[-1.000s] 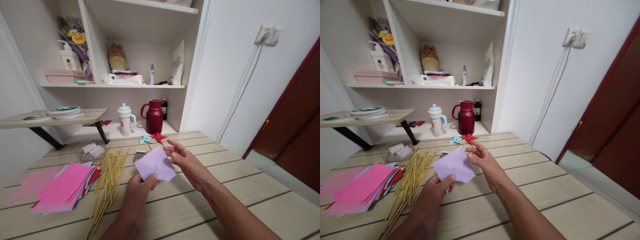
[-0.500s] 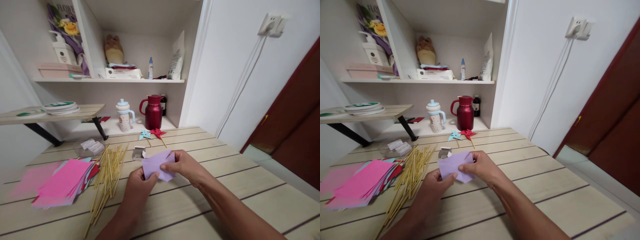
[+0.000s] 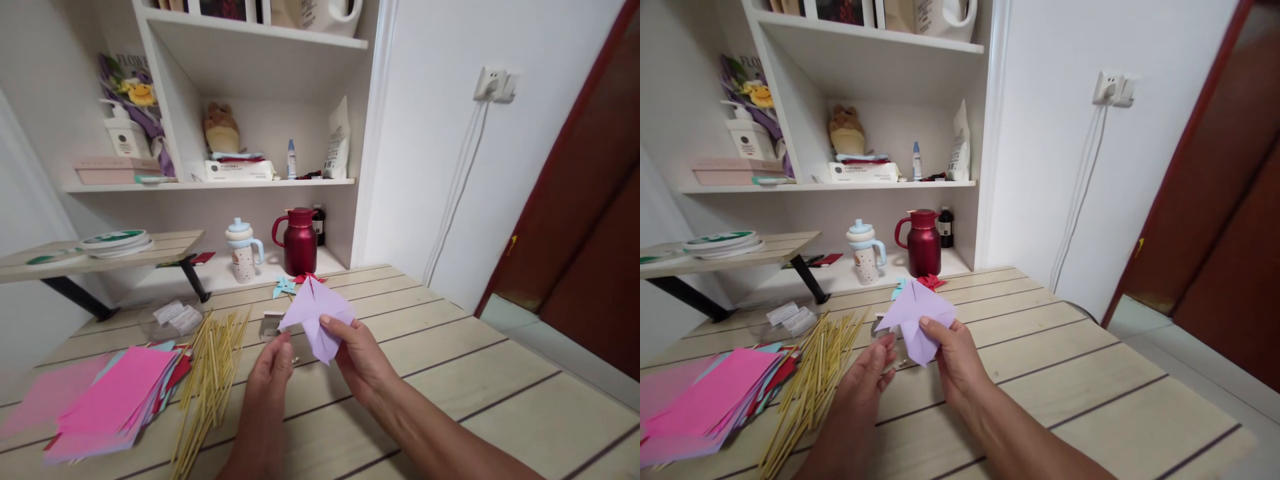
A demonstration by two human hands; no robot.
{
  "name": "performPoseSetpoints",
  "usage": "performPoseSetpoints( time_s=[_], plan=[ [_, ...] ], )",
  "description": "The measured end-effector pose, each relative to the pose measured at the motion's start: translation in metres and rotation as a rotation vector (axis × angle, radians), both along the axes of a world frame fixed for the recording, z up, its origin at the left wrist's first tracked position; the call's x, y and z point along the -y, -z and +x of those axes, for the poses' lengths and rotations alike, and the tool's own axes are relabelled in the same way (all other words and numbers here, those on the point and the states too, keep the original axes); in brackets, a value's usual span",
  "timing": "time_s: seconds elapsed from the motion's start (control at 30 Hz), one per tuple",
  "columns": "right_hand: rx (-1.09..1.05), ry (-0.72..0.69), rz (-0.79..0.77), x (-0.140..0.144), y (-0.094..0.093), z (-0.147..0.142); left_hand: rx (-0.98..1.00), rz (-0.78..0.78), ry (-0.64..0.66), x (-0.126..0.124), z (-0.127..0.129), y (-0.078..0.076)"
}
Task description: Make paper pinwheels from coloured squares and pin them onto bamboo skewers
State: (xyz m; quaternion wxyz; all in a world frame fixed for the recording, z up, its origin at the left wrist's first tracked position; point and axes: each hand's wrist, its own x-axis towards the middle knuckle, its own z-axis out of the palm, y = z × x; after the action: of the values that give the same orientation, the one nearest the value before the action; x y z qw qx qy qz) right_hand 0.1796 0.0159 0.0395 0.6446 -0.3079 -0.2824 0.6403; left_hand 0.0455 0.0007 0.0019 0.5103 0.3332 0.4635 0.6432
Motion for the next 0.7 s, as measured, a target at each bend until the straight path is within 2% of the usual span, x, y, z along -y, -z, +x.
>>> performPoseSetpoints(
  time_s=[0.07,0.17,0.37,0.53,0.63,0.7],
  plan=[
    [-0.030,-0.004,0.006,0.006,0.000,-0.006,-0.007,0.009,0.075,0.003,0.005,0.002],
    [-0.025,-0.044,0.018,0.014,0.002,-0.016,0.103,0.068,0.137,0.007,0.013,0.001],
    [-0.008,-0.105,0.002,0.021,0.010,-0.028,0.262,0.034,0.129,0.014,0.013,-0.010],
    [-0.009,-0.094,-0.007,0.021,0.012,-0.027,0.255,0.053,0.190,0.019,0.007,-0.016],
    [0.001,-0.083,0.003,0.021,0.011,-0.026,0.184,0.081,0.232,0.021,0.005,-0.016],
    [0.008,-0.086,0.010,0.021,0.011,-0.026,0.131,0.076,0.215,0.021,0.004,-0.015]
  ],
)
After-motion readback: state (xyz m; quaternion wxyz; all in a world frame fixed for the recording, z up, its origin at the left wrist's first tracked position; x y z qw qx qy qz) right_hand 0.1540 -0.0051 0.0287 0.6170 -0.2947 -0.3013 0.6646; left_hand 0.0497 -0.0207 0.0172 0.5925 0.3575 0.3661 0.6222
